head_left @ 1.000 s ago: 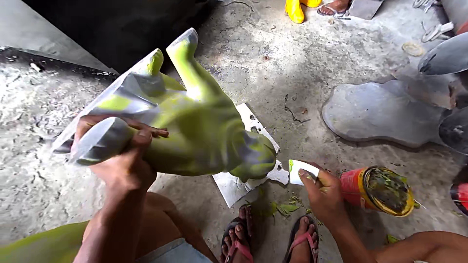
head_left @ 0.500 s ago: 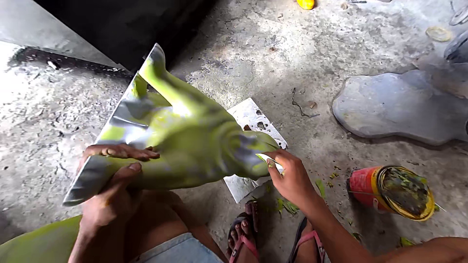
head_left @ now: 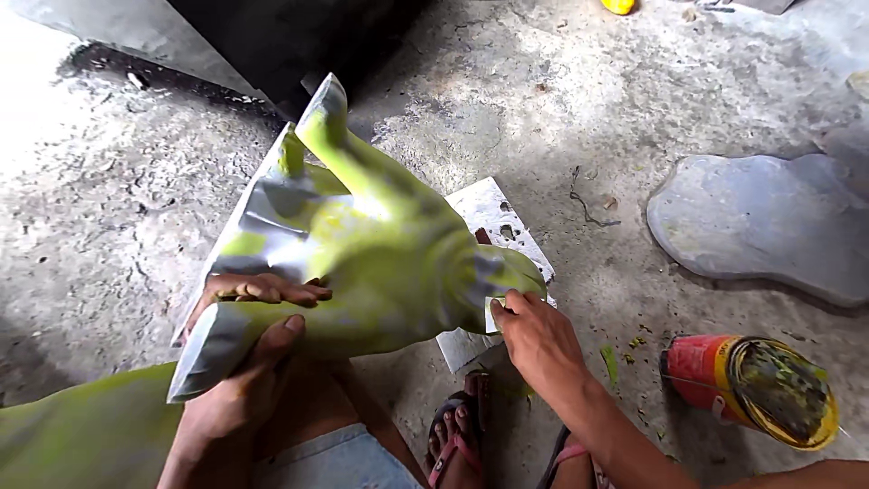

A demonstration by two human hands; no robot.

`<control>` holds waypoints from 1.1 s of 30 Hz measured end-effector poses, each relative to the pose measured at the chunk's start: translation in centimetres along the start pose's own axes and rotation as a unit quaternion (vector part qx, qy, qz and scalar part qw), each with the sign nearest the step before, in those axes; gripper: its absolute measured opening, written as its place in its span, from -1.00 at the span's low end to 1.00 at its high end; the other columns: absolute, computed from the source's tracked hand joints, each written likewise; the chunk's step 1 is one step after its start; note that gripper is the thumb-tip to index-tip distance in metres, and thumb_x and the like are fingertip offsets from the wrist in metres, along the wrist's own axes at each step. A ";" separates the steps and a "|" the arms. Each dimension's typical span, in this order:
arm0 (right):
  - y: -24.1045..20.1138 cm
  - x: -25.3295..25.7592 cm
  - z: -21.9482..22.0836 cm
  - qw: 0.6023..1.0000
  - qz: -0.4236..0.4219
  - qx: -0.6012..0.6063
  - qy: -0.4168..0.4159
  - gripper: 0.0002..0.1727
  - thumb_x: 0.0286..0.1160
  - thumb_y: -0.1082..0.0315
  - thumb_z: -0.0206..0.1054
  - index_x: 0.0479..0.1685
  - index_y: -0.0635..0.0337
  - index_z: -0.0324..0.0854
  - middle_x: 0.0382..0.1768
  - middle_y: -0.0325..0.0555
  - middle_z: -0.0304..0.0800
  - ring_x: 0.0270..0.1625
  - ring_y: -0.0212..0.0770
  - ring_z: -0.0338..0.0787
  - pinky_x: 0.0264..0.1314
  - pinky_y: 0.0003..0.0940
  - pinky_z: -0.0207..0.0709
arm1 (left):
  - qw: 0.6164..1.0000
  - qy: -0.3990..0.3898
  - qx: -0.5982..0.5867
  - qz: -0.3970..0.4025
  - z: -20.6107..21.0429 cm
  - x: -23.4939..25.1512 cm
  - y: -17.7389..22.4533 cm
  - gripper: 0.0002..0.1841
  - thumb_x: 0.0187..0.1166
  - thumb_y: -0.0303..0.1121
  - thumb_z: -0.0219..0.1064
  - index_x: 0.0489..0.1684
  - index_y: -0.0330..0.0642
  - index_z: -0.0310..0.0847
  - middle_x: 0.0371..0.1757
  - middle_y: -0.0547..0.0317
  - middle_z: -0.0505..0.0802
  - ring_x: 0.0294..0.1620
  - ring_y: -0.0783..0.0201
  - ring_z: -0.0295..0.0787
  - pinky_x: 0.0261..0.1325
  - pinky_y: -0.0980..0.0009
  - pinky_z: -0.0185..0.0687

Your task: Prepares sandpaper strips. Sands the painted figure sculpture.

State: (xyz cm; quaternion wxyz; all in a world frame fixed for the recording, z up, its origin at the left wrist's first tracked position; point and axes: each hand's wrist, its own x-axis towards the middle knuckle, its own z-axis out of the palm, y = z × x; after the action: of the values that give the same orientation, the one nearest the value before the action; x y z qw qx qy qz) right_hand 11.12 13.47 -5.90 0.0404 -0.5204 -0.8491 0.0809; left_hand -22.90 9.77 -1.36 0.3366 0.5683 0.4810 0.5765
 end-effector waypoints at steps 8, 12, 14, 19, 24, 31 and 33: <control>2.6 0.2 1.0 0.986 -0.015 0.106 0.127 -0.65 0.46 0.21 0.39 0.20 -0.19 0.86 0.07 -0.29 0.79 0.09 -0.27 0.78 0.01 -0.26 0.73 | 1.000 0.003 -0.009 0.006 0.1 0.0 -0.3 -0.69 0.44 -0.23 0.44 0.09 0.14 0.50 0.02 0.27 0.75 0.12 0.15 0.79 0.32 0.09 0.74; 0.0 0.4 2.8 0.989 0.022 0.083 0.121 -0.62 0.44 0.27 0.41 0.26 -0.11 0.82 0.14 -0.23 0.79 0.19 -0.17 0.75 0.12 -0.18 0.71 | 1.000 0.013 -0.011 0.001 0.1 -0.1 -0.3 -0.66 0.43 -0.19 0.47 0.08 0.10 0.49 0.02 0.22 0.77 0.12 0.09 0.81 0.32 0.03 0.76; -0.7 0.2 3.1 0.991 0.031 0.061 0.111 -0.60 0.48 0.28 0.35 0.30 -0.16 0.80 0.15 -0.28 0.78 0.22 -0.18 0.72 0.16 -0.18 0.66 | 1.000 0.020 -0.014 0.000 0.0 -0.3 -0.5 -0.66 0.42 -0.20 0.47 0.08 0.06 0.49 0.01 0.18 0.77 0.10 0.06 0.80 0.30 0.02 0.76; 0.5 0.1 2.0 0.990 0.013 0.123 0.069 -0.63 0.52 0.23 0.25 0.24 -0.23 0.81 0.13 -0.36 0.76 0.21 -0.25 0.70 0.20 -0.14 0.62 | 1.000 0.015 -0.012 0.005 -0.4 -0.4 -1.0 -0.68 0.43 -0.22 0.44 0.08 0.02 0.49 -0.01 0.13 0.77 0.08 0.03 0.80 0.26 0.00 0.76; 1.3 0.6 2.0 0.976 0.030 0.173 0.129 -0.63 0.49 0.31 0.30 0.23 -0.15 0.82 0.15 -0.30 0.77 0.23 -0.27 0.73 0.22 -0.17 0.70 | 1.000 0.008 -0.012 0.004 -0.6 -0.2 -1.0 -0.65 0.42 -0.22 0.46 0.10 0.02 0.51 0.01 0.11 0.79 0.11 0.00 0.81 0.29 -0.04 0.76; -0.8 0.9 4.5 0.978 0.048 0.077 0.187 -0.59 0.47 0.32 0.33 0.30 -0.15 0.81 0.06 -0.23 0.78 0.23 -0.18 0.72 0.15 -0.20 0.69 | 1.000 -0.009 -0.018 0.020 -0.7 0.0 -1.3 -0.64 0.41 -0.25 0.46 0.12 0.01 0.50 0.03 0.08 0.79 0.12 -0.02 0.81 0.28 -0.03 0.77; -0.9 0.8 4.3 0.983 0.043 0.060 0.166 -0.60 0.44 0.28 0.34 0.27 -0.16 0.83 0.01 -0.27 0.78 0.19 -0.18 0.72 0.11 -0.20 0.67 | 1.000 -0.008 -0.018 0.016 -0.7 0.0 -1.3 -0.64 0.40 -0.25 0.47 0.12 0.02 0.49 0.03 0.11 0.77 0.12 0.00 0.80 0.30 -0.03 0.76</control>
State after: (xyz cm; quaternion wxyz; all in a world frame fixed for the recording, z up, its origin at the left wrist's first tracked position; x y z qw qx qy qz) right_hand 9.29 13.38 -9.97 0.2087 -0.5594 -0.8009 0.0457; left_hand -23.78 10.03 -2.48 0.3418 0.5744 0.4584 0.5857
